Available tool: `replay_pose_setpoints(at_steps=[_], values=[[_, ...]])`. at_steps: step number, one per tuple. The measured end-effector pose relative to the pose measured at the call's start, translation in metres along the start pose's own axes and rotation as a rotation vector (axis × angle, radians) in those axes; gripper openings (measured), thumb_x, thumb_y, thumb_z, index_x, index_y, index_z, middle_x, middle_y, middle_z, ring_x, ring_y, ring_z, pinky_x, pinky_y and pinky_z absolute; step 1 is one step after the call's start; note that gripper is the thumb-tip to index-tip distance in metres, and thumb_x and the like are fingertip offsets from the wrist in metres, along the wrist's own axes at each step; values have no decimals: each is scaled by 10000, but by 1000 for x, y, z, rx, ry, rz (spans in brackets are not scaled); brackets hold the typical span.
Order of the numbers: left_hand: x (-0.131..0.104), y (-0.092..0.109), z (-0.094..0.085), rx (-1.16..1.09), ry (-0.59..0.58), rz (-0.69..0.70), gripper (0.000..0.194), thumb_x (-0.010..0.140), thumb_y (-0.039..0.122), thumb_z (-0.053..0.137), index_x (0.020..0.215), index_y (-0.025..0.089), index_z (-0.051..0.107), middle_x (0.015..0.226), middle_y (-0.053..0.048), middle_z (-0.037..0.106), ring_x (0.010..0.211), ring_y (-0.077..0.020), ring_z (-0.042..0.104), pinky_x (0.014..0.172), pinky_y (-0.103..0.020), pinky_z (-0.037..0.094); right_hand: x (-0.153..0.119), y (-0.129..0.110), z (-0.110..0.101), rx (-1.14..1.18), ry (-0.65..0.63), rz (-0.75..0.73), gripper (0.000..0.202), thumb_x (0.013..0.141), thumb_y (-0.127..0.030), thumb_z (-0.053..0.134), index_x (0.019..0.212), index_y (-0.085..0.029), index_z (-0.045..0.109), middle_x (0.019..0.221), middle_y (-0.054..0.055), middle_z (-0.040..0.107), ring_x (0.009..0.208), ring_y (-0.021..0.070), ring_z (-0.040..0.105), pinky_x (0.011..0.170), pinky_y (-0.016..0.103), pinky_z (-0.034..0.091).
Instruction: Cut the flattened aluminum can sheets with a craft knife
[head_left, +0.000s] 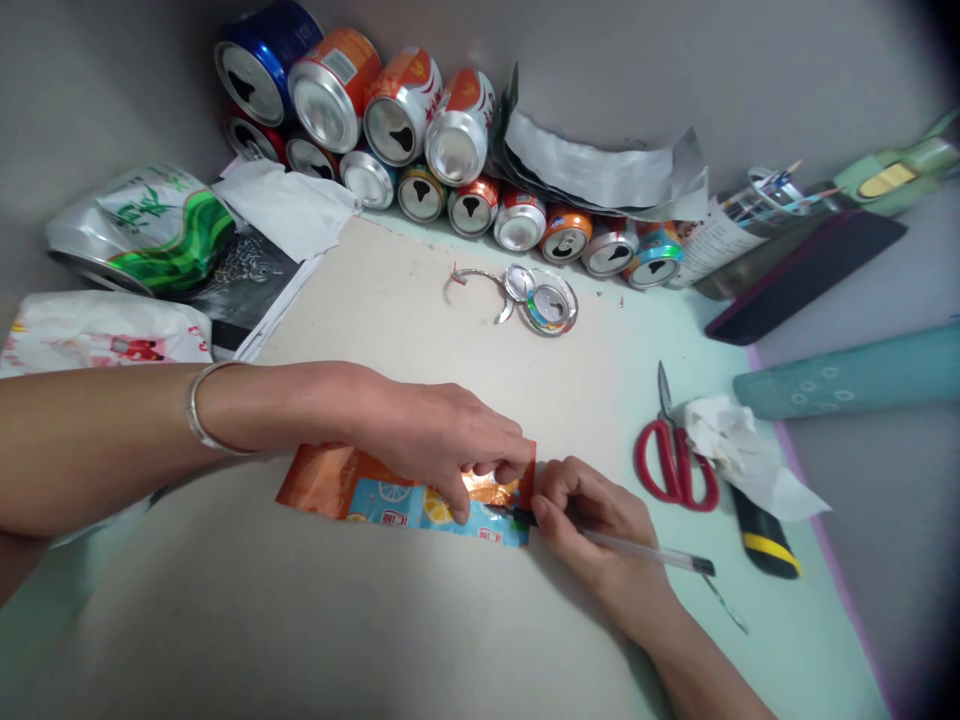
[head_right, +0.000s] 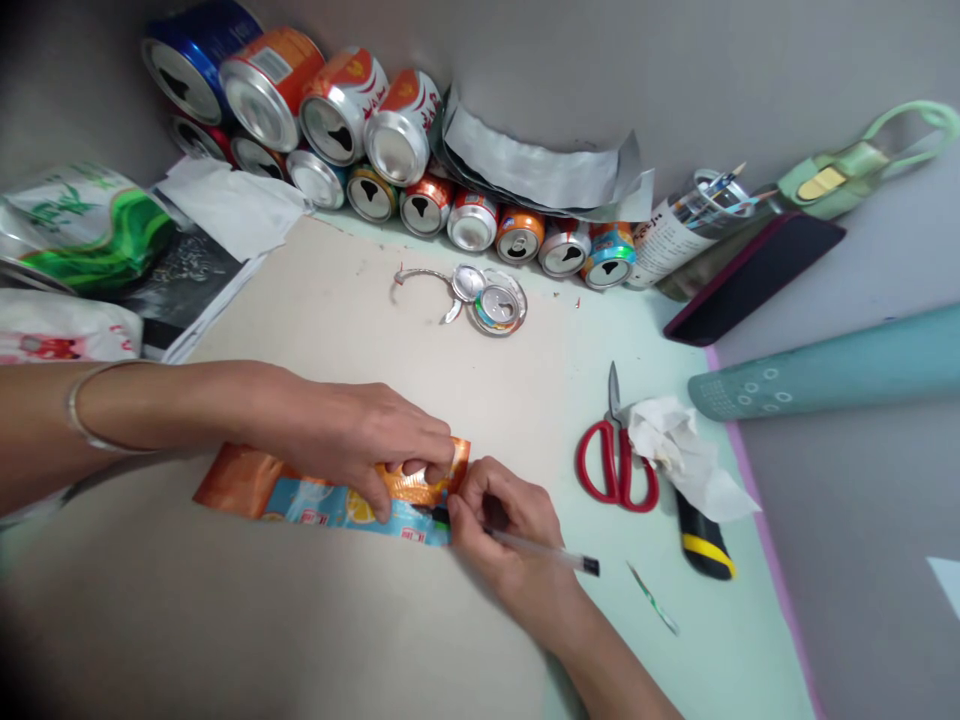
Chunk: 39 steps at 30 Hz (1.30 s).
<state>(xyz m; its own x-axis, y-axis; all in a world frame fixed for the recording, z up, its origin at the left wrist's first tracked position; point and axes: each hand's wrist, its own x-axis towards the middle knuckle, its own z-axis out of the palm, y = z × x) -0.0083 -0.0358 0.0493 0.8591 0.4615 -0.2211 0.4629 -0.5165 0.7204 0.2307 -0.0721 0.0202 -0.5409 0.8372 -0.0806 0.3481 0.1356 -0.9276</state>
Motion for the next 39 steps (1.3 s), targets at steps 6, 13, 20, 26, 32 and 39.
replay_pose_setpoints(at_steps=[6,13,20,26,32,39], values=[[1,4,-3,7,-12,-20,459,791,50,788,860,256,383,946,52,579,827,-144,543,703,-249,371,1,0,0,-5,0,7,301,914,-232,614,674,-231,433,638,-37,478,574,122,392,498,238,326],[1,1,-1,10,-5,-6,480,788,71,814,865,258,378,943,54,571,843,-144,549,696,-249,364,0,-1,0,-11,-10,24,299,900,-218,614,669,-232,424,627,-42,456,563,119,371,492,242,307],[1,-2,2,-3,7,19,480,785,79,821,871,259,384,927,56,554,835,-146,539,697,-254,353,0,-3,-1,18,-30,18,298,905,-207,600,670,-232,420,640,-38,453,580,124,379,500,241,323],[2,-1,1,-5,11,8,486,767,59,824,861,256,389,932,56,567,819,-146,526,690,-259,351,0,-1,0,8,-29,18,298,910,-207,598,674,-232,417,642,-38,455,580,123,380,500,241,321],[1,-2,1,-6,9,9,493,761,76,835,868,258,390,939,49,571,833,-154,539,688,-266,354,-1,-3,0,3,-34,41,310,910,-226,609,667,-233,417,635,-30,453,578,128,380,497,251,318],[1,-1,0,-4,1,0,494,774,87,832,868,261,378,957,43,581,834,-160,537,693,-270,359,-1,-3,0,19,-36,44,311,902,-224,621,666,-232,420,633,-31,447,574,128,374,494,253,310]])
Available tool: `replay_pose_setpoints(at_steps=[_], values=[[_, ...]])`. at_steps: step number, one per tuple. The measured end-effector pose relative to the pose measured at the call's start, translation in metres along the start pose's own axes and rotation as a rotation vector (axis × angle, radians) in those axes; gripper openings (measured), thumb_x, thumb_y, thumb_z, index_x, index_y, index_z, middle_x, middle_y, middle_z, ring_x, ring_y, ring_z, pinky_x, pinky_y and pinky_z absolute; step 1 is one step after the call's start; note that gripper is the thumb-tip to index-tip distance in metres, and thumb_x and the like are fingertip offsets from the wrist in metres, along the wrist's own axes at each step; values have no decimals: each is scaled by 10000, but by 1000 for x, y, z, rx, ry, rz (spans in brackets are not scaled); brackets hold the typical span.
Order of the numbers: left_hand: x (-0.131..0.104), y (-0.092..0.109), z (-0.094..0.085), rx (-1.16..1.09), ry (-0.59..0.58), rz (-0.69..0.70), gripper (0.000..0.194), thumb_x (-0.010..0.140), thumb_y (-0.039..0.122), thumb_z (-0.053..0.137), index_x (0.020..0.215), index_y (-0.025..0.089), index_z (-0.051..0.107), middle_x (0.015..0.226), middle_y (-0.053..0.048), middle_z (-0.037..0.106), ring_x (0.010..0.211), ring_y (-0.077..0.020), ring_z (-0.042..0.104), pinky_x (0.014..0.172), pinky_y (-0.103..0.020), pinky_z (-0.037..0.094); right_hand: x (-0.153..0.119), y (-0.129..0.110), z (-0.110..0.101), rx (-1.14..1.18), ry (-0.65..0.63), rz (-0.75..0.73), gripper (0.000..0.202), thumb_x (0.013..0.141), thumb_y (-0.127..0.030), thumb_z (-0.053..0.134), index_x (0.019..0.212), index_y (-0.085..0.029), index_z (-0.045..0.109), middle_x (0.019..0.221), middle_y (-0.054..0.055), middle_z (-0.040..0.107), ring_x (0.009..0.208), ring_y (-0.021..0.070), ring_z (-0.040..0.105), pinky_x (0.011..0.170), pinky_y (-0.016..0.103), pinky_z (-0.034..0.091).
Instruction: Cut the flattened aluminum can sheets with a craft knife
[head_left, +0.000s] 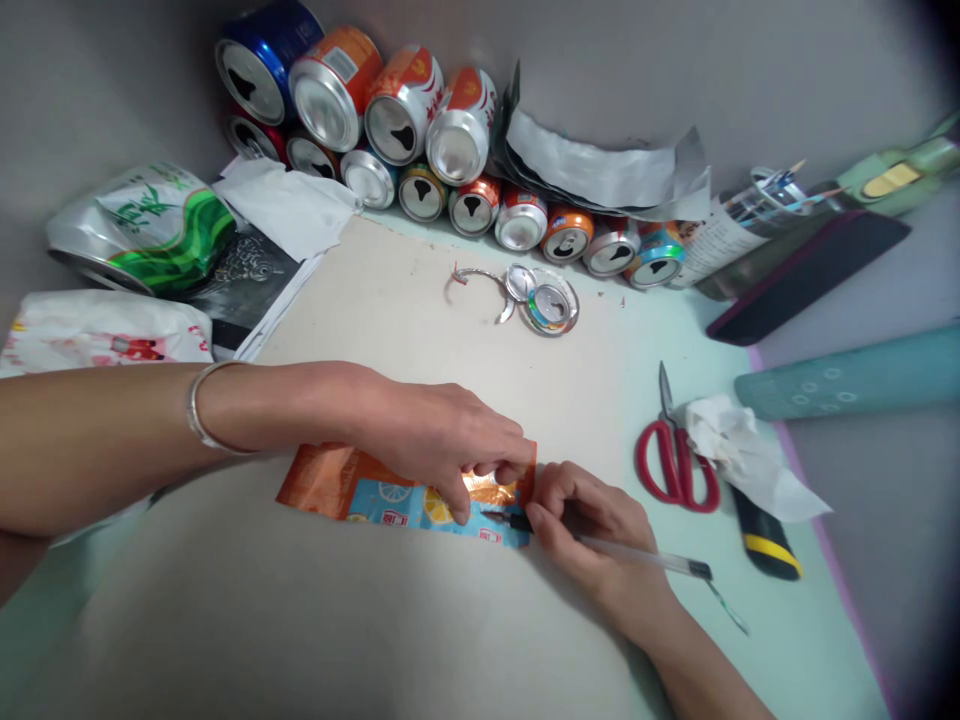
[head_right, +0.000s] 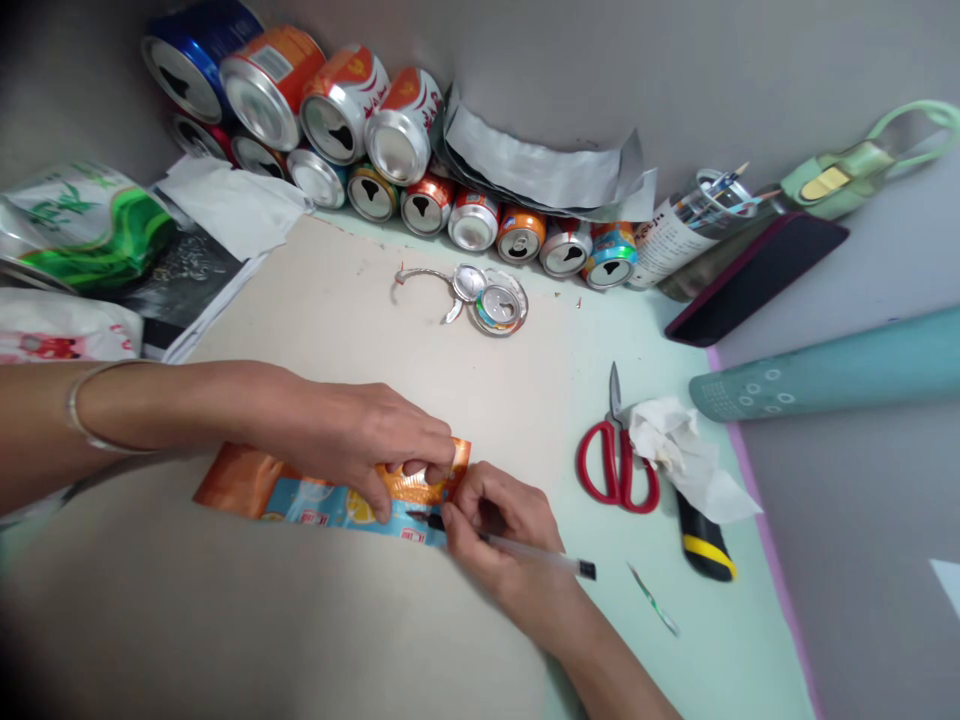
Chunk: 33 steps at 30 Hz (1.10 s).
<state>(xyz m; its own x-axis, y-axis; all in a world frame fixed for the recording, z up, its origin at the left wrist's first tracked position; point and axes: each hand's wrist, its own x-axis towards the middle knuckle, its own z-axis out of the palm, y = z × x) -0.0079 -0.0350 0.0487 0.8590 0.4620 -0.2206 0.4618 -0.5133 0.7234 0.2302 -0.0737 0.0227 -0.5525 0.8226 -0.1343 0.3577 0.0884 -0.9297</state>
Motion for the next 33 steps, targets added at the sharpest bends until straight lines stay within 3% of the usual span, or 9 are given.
replay_pose_setpoints(at_steps=[18,24,29,33], values=[[-2,2,-3,-37,-17,-2,402,809,30,734,883,255,409,963,45,572,877,-152,568,731,-245,382,-1,3,-2,-29,-34,-6,308,909,-203,601,672,-231,407,648,-28,442,585,132,364,505,258,302],[-2,0,-2,-52,6,2,400,788,117,811,893,252,449,958,51,581,860,-154,568,700,-254,380,-1,5,-2,-18,-30,-17,315,927,-224,603,678,-230,410,643,-36,440,573,126,360,500,251,289],[-2,-3,0,-53,10,16,417,803,144,815,871,254,419,939,53,556,867,-164,568,719,-262,379,1,7,0,112,47,-2,328,965,-314,637,708,-229,452,661,-30,474,598,138,404,524,252,348],[-1,-5,1,-58,19,32,421,807,183,834,872,254,424,954,49,569,846,-161,556,696,-271,374,0,7,3,72,86,-5,336,958,-347,672,711,-226,479,648,-27,484,588,138,411,515,255,344]])
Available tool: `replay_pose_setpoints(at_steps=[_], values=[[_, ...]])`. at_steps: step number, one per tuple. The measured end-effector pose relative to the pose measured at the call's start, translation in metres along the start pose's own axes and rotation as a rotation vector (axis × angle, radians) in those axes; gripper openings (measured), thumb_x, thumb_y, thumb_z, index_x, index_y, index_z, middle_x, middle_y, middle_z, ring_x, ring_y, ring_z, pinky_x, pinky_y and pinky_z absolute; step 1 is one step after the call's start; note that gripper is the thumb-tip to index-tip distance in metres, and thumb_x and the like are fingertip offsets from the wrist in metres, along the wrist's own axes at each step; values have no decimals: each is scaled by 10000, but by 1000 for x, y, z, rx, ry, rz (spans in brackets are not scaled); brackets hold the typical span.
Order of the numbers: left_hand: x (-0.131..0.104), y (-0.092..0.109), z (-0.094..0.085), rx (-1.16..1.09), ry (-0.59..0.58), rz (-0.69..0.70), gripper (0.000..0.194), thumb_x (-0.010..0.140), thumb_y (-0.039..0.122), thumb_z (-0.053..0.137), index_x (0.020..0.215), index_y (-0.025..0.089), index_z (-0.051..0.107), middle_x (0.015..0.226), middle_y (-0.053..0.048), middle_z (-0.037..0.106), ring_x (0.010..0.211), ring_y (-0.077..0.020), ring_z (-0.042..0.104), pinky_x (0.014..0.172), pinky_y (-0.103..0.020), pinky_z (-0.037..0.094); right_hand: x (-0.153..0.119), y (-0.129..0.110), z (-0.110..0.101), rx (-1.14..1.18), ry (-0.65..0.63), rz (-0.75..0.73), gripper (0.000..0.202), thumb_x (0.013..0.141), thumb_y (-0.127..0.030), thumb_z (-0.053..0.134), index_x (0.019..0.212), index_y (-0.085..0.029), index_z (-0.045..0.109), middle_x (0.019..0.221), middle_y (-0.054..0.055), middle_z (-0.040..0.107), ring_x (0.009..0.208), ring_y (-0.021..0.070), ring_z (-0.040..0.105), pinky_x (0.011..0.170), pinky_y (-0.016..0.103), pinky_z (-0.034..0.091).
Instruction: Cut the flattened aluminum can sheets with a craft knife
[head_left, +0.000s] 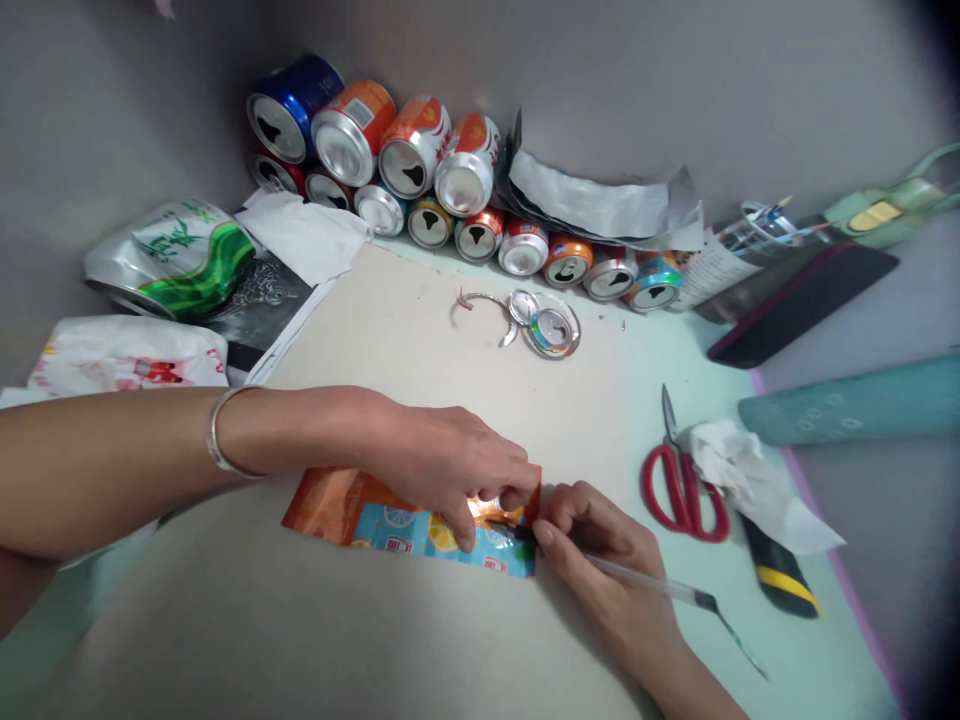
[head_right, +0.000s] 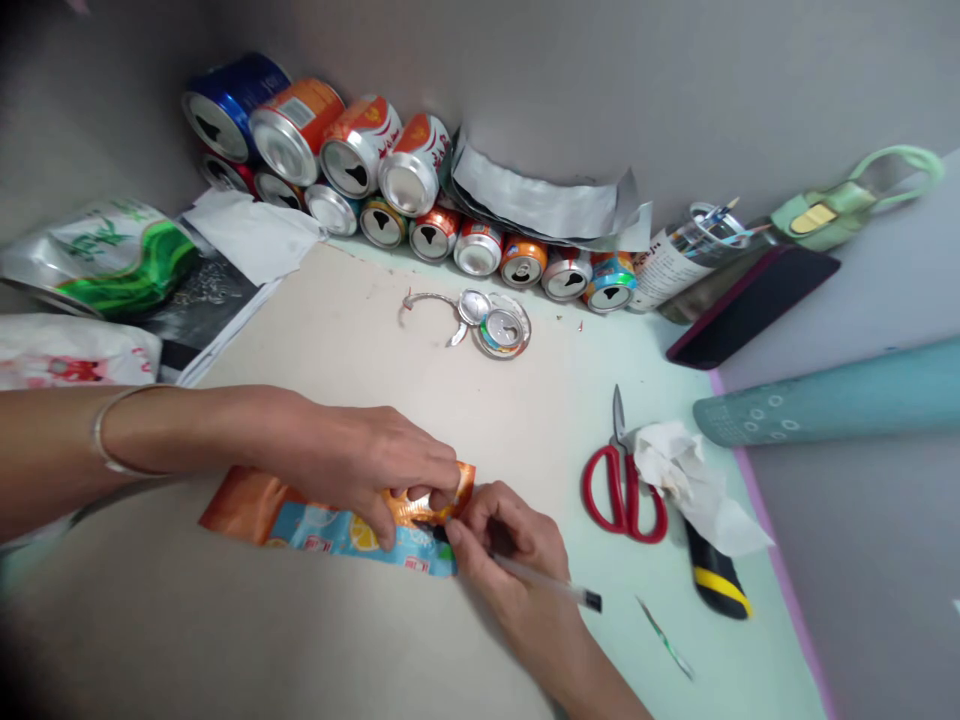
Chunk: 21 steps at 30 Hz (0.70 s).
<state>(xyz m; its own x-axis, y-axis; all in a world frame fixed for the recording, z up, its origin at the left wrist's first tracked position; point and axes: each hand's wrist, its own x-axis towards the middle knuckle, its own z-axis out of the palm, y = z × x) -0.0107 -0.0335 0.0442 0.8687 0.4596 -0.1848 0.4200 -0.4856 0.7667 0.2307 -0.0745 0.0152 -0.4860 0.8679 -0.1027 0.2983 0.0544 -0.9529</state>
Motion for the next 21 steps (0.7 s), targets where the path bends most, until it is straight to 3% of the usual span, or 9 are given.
replay_pose_setpoints(at_steps=[21], values=[[0,2,-2,25,-29,-1,476,815,194,848,876,261,381,988,40,564,872,-168,547,719,-277,375,1,2,1,-77,-15,-32,324,957,-305,628,691,-230,457,630,-33,467,563,130,397,488,245,333]])
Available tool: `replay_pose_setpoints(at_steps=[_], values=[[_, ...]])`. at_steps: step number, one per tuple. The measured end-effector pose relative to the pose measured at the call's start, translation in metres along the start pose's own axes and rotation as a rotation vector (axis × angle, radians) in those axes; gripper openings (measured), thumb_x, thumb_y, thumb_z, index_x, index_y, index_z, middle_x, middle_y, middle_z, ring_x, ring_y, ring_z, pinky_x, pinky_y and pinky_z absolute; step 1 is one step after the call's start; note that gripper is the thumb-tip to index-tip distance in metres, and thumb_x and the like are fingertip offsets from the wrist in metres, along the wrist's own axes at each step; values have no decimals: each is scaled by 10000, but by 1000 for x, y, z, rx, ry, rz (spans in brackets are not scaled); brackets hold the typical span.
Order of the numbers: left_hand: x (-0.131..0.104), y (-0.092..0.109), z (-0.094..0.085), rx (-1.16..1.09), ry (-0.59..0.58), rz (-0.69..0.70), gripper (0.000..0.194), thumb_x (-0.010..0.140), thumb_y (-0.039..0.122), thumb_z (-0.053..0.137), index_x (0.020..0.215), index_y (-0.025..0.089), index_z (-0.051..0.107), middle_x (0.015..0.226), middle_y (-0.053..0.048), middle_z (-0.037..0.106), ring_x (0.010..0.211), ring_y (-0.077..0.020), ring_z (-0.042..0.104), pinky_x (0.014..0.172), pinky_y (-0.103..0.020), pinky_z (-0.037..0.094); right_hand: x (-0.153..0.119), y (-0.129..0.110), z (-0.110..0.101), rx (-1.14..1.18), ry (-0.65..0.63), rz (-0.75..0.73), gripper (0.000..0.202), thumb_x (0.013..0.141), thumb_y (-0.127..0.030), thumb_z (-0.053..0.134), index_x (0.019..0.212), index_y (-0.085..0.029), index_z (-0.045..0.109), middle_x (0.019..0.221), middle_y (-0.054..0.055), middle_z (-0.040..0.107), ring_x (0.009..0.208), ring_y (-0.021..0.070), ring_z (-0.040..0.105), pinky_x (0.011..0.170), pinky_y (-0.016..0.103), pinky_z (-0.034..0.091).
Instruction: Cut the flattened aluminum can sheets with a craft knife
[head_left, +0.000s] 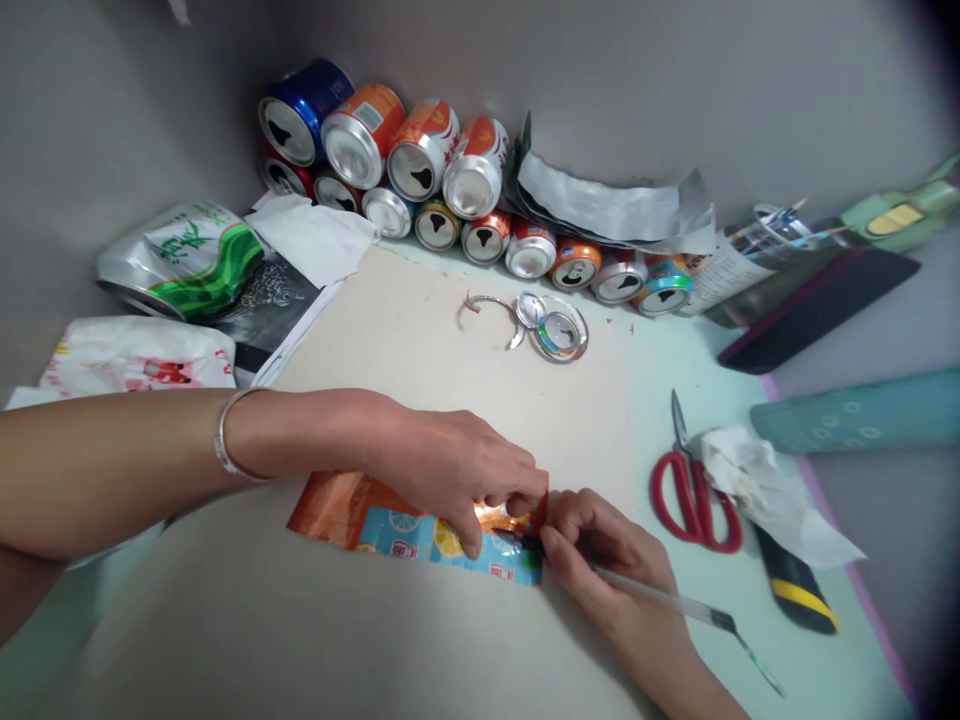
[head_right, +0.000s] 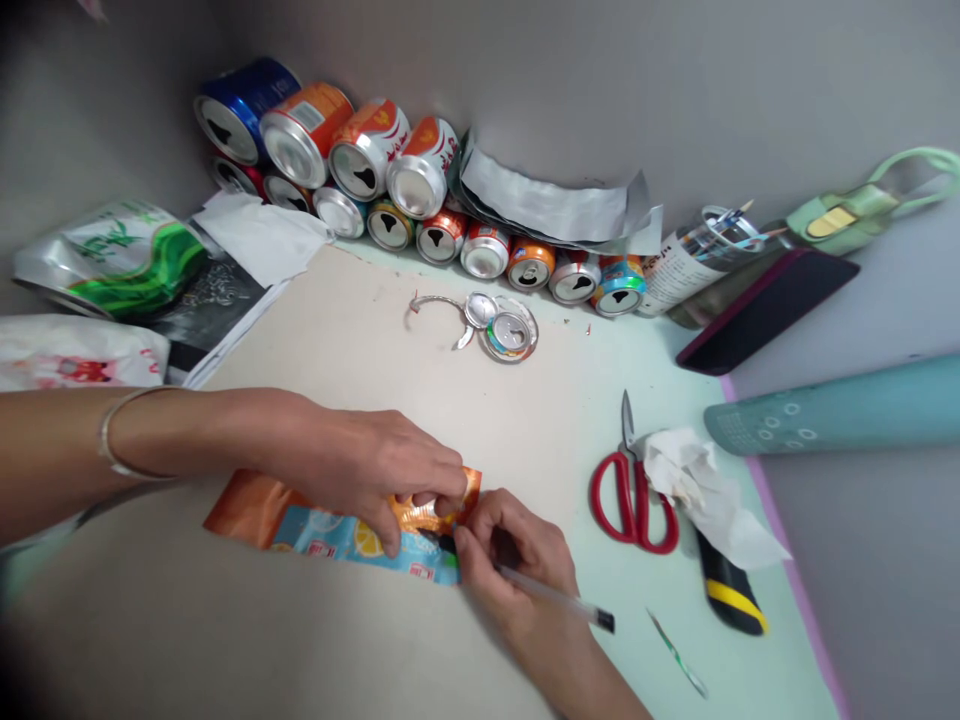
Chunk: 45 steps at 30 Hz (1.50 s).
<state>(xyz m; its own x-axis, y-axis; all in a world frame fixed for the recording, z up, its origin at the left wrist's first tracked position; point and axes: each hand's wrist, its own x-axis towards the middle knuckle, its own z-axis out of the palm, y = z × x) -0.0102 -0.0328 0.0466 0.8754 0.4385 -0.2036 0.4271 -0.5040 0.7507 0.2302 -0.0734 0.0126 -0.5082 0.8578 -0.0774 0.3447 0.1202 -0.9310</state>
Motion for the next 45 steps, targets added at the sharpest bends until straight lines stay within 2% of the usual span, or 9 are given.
replay_pose_setpoints(at_steps=[11,20,33,40,45], values=[[1,2,1,36,2,-14,477,812,179,845,860,258,377,990,38,578,856,-163,550,688,-273,372,-1,-3,0,-11,-11,34,310,935,-302,635,694,-233,452,637,-28,474,577,136,409,498,257,320],[0,1,1,40,18,5,441,823,165,816,857,255,385,979,33,593,879,-166,586,694,-258,387,-1,-4,-1,12,-25,24,316,942,-267,616,686,-233,434,636,-39,454,568,128,382,494,248,319],[0,-2,2,12,20,9,472,820,195,842,869,262,377,966,45,565,871,-161,563,733,-262,388,-1,-5,0,28,-30,13,316,933,-252,640,685,-227,446,635,-38,460,570,122,374,485,234,318],[0,3,0,-1,-1,-13,393,852,47,707,876,260,378,968,42,561,884,-159,564,730,-255,377,-1,-6,-1,-3,-33,14,304,924,-230,614,676,-229,438,624,-40,454,561,122,382,486,240,318],[-1,5,-2,-11,-7,-24,421,830,40,732,878,260,376,954,48,546,869,-151,550,725,-251,374,-2,-6,1,-7,-23,9,306,921,-247,633,680,-229,446,627,-42,461,563,120,376,489,244,311]])
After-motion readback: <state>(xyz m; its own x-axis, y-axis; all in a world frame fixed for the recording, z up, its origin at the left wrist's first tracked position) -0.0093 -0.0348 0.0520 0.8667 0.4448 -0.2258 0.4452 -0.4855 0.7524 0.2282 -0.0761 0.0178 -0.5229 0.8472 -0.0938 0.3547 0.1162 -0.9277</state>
